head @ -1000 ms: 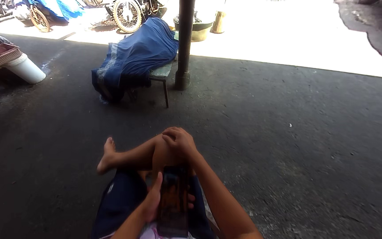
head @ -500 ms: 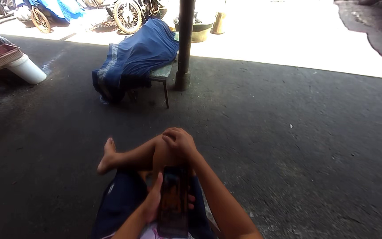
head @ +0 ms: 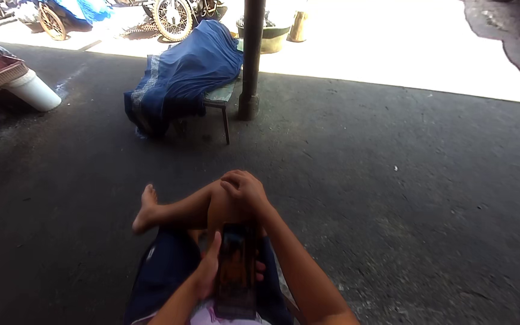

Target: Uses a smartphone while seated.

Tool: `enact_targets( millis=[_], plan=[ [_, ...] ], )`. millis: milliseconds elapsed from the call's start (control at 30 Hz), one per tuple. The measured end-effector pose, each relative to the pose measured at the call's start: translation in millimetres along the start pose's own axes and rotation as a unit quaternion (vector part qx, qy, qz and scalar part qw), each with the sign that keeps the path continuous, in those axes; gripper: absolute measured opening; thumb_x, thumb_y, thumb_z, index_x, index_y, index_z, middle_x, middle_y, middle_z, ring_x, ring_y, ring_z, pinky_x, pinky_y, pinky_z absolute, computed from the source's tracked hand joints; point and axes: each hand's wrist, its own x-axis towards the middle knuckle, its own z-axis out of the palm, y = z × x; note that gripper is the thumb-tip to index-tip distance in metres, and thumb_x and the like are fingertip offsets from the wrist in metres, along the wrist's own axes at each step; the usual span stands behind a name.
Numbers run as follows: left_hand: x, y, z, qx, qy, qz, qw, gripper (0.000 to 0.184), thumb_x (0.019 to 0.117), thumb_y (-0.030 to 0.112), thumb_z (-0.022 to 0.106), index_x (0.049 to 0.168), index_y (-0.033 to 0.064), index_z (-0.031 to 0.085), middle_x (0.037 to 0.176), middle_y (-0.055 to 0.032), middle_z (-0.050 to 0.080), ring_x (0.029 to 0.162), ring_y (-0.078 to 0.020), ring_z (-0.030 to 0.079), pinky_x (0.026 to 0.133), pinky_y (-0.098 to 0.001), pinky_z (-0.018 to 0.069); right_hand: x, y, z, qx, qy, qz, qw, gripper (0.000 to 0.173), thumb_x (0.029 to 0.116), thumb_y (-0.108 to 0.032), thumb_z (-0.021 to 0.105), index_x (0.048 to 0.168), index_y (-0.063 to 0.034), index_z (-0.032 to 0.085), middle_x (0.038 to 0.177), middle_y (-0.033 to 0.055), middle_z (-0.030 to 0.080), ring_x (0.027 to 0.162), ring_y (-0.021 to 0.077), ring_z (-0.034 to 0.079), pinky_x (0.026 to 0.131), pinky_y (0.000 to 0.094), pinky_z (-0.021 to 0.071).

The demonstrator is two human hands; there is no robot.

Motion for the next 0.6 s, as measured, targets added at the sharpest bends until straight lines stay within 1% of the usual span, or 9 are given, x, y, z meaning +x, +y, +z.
enact_targets(
  millis=[67,167,333,600],
  plan=[
    [0.2,0.0,-0.8,-0.004,-0.002,-0.001,1.0,0.094,0.0923,0.081,0.023,0.143,0.0056,0.047,0.135,-0.0189,0.063,0.122,-0.035,0.064,0.103,-0.0491,0.053,-0.2,-0.3,0.2,0.001,0.001,0.0,1.0,0.035,0.1051,-0.039,0.051,0.123,-0.019,0.073,0.134,-0.0009,0.066,0.127,0.0201,0.057,0.106,0.0464,0.0425],
    [0.1,-0.3,-0.5,-0.005,-0.001,0.0,1.0,0.093,0.0932,0.08,0.021,0.143,0.0059,0.047,0.136,-0.0191,0.063,0.123,-0.0354,0.064,0.103,-0.0494,0.053,-0.1,-0.5,-0.2,-0.004,-0.001,0.001,1.0,0.035,0.1052,-0.039,0.05,0.123,-0.0193,0.073,0.135,-0.0013,0.065,0.128,0.02,0.057,0.106,0.0467,0.0425],
    [0.4,0.1,-0.1,-0.004,-0.002,0.0,1.0,0.093,0.0928,0.081,0.023,0.143,0.0058,0.047,0.136,-0.0187,0.063,0.122,-0.035,0.064,0.103,-0.0493,0.053,-0.1,0.1,-0.3,-0.002,-0.003,0.0,1.0,0.035,0.1053,-0.039,0.05,0.124,-0.0187,0.072,0.135,-0.0009,0.065,0.128,0.0206,0.056,0.106,0.0466,0.0423],
    [0.6,0.7,-0.7,-0.008,-0.005,0.0,1.0,0.093,0.0935,0.08,0.021,0.142,0.0056,0.047,0.135,-0.0195,0.063,0.122,-0.0359,0.063,0.103,-0.0496,0.053,0.1,0.2,0.0,0.001,-0.002,0.002,1.0,0.035,0.105,-0.039,0.051,0.123,-0.0186,0.073,0.135,-0.0005,0.065,0.128,0.0209,0.057,0.107,0.0468,0.0424]
  ],
)
